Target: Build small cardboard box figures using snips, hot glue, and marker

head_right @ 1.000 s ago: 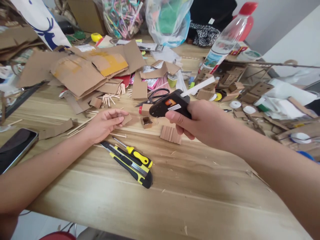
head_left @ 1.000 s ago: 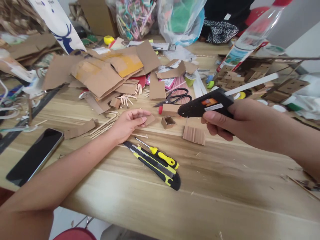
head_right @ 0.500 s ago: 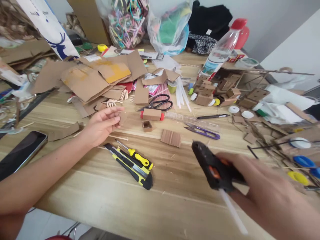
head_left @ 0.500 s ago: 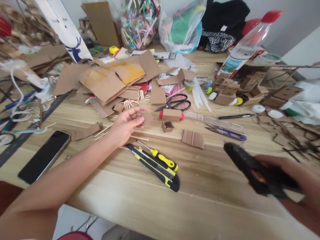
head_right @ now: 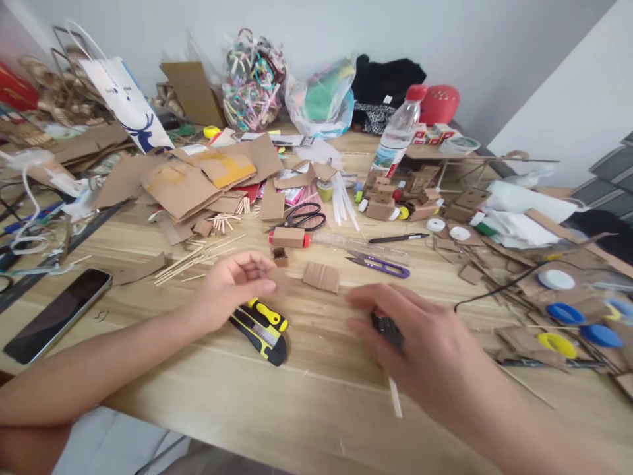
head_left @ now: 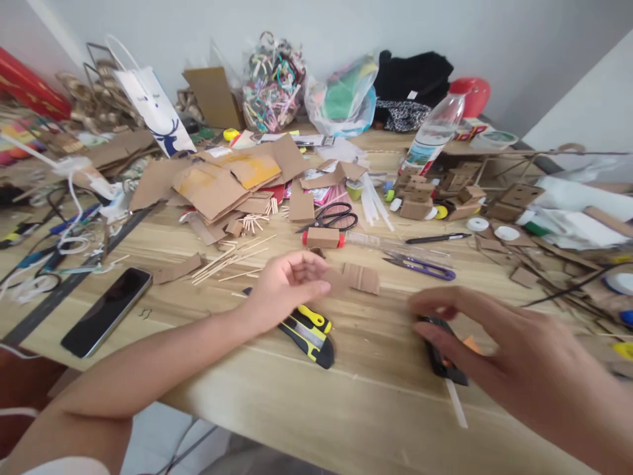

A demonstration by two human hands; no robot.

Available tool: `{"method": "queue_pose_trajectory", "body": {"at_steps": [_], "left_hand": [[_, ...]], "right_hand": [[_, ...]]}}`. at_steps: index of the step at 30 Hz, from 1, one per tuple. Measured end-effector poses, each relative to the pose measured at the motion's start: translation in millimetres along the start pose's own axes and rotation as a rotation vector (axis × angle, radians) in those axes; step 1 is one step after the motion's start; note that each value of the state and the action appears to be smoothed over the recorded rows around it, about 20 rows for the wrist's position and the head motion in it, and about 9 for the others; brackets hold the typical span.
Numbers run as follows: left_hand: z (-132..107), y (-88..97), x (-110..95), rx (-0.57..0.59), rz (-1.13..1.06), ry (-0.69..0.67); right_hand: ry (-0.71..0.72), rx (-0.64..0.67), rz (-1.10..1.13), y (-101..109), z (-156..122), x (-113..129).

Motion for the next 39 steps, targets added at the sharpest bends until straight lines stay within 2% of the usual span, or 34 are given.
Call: {"method": "queue_pose_trajectory", "body": {"at_steps": [3, 5, 8, 11, 12, 14, 16, 19, 21, 25, 30, 35, 39], "left_hand": [[-9, -20.1, 4, 0.063, 0.112, -0.065], [-9, -22.2, 4, 0.066, 0.176, -0.123], [2, -6.5, -4, 0.027, 0.31, -0.236], [18, 24.9, -19, -0.147, 0.597, -0.347], [23, 33.5, -20, -0.202, 0.72, -0.333], [31, 40.8, -15, -0.224, 0.938, -0.242], [34, 36.1, -6, -0.173, 1.095, -0.165], [35, 21.2, 4, -0.106, 1.211, -0.134], [37, 16.9, 8, -0.102, 1.232, -0.108], [45, 21.4, 11, -0.13, 1.204, -0.077], [50, 25.0, 12, -0.087, 1.119, -0.079], [36, 15.8, 4, -0.005, 0.906, -0.164], [20, 5.3, 1, 0.074, 0.745, -0.162]], "right_hand": [[0.093, 0.029, 0.312, -15, 22, 34], [0.116, 0.047, 0.4, -24, 35, 44], [0.094, 0.04, 0.405, -24, 55, 38], [0.039, 0.004, 0.428, -11, 75, 21], [0.019, -0.016, 0.443, -7, 82, 16], [-0.011, -0.058, 0.47, 0, 92, 8], [-0.019, -0.075, 0.496, 1, 98, 7], [-0.003, -0.036, 0.519, -9, 101, 10], [-0.007, -0.013, 0.509, -18, 100, 10], [-0.049, 0.056, 0.563, -33, 98, 5], [-0.106, 0.145, 0.624, -44, 97, 0], [-0.107, 0.193, 0.681, -49, 93, 6], [-0.106, 0.266, 0.746, -56, 87, 14]]}}
Point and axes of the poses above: each hand's wrist, its own z-axis towards the middle knuckle, its own y-axis out of the back of the hand, x = y × z, the point moved 8 cm from there along z, towards the middle knuckle, and after that the axes turned 13 degrees about -z, right-handed, at the moved point
